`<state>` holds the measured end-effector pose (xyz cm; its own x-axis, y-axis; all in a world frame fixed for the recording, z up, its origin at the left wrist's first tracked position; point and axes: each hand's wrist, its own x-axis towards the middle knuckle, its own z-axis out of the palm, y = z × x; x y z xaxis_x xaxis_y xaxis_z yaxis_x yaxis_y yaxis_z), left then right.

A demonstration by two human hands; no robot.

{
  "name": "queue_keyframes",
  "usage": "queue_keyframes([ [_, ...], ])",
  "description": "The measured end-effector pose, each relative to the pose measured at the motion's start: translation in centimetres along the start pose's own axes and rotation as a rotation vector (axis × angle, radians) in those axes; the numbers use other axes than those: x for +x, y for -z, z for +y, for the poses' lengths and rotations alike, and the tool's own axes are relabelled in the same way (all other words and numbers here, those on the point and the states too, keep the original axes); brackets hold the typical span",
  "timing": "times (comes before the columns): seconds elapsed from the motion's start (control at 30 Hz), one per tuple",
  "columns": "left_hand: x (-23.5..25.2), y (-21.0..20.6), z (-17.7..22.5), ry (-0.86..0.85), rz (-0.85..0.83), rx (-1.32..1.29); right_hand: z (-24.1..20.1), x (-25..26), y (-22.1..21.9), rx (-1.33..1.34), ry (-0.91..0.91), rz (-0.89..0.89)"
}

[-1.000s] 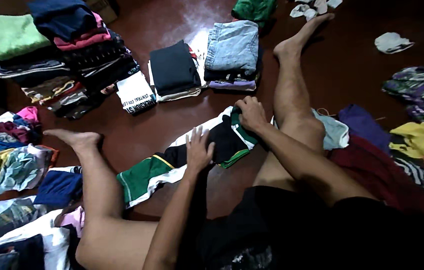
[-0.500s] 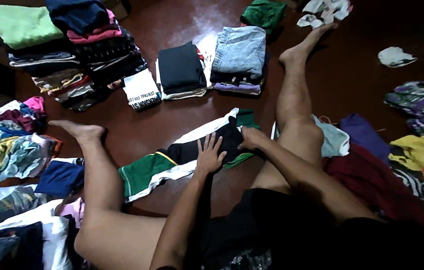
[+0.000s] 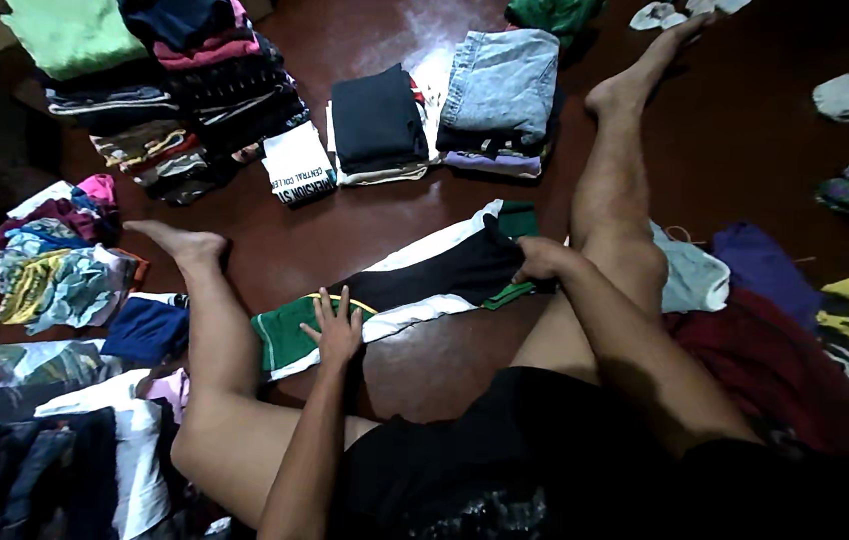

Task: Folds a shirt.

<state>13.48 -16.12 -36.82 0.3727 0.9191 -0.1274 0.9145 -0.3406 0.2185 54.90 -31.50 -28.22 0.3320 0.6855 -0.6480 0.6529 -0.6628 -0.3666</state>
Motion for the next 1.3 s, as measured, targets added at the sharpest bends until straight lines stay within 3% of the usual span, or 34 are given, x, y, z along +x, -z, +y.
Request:
queue_keyframes([
  [0.1, 1.8, 0.0, -1.1, -0.037, 0.039, -0.070, 0.5, 0.3, -0.6, 0.014, 0.093, -0.099],
  [0.17, 2.5, 0.6, -1.5, -0.073, 0.186, -0.146, 0.8, 0.0, -1.0, 0.028, 0.055, -0.104],
  [0.23, 2.2, 2.4, -1.3, -0.028, 0.337, -0.174, 0.6, -0.7, -0.9, -0.037, -0.049, 0.023],
  [0.3, 1.5, 4.8, -0.8, 0.112, 0.368, -0.167, -0.2, -1.6, -0.6, -0.037, -0.026, 0.251],
  [0.37, 0.9, 5.0, -1.7, 0.239, 0.282, -0.147, -1.5, -1.7, -0.8, 0.012, 0.152, 0.320],
  [0.43, 0.7, 3.7, -2.7, 0.277, 0.135, -0.128, -2.1, 0.0, -2.2, 0.026, 0.304, 0.189],
  [0.5, 0.8, 2.6, -2.1, 0.218, 0.034, -0.086, -1.9, 2.2, -2.8, -0.046, 0.245, 0.112],
  [0.57, 0.8, 2.3, -1.4, 0.128, -0.051, -0.062, -1.9, 3.4, -1.9, -0.024, 0.067, 0.169],
  [0.67, 2.0, 1.9, -2.3, 0.080, -0.022, -0.044, -1.4, 3.3, -0.1, 0.028, -0.112, 0.250],
  [0.83, 4.8, 5.2, -3.7, 0.316, 0.241, -0.227, -1.1, 2.3, 0.2, 0.018, -0.185, 0.304],
  [0.9, 5.8, 7.1, -4.4, 0.428, 0.242, -0.255, -1.7, 2.1, -0.2, -0.018, -0.189, 0.333],
  [1.13, 9.4, 10.3, -6.5, 0.611, -0.066, -0.413, -2.1, 2.3, -0.9, -0.033, -0.183, 0.353],
  [1.23, 8.7, 10.8, -5.7, 0.577, 0.000, -0.397, -1.7, 2.2, -0.9, -0.033, -0.186, 0.344],
  [1.27, 7.4, 13.2, -3.9, 0.577, -0.034, -0.407, -1.7, 2.2, -0.9, -0.032, -0.187, 0.343],
  [1.3, 6.2, 17.6, -1.4, 0.622, -0.253, -0.456, -1.9, 2.2, -1.0, -0.025, -0.187, 0.342],
])
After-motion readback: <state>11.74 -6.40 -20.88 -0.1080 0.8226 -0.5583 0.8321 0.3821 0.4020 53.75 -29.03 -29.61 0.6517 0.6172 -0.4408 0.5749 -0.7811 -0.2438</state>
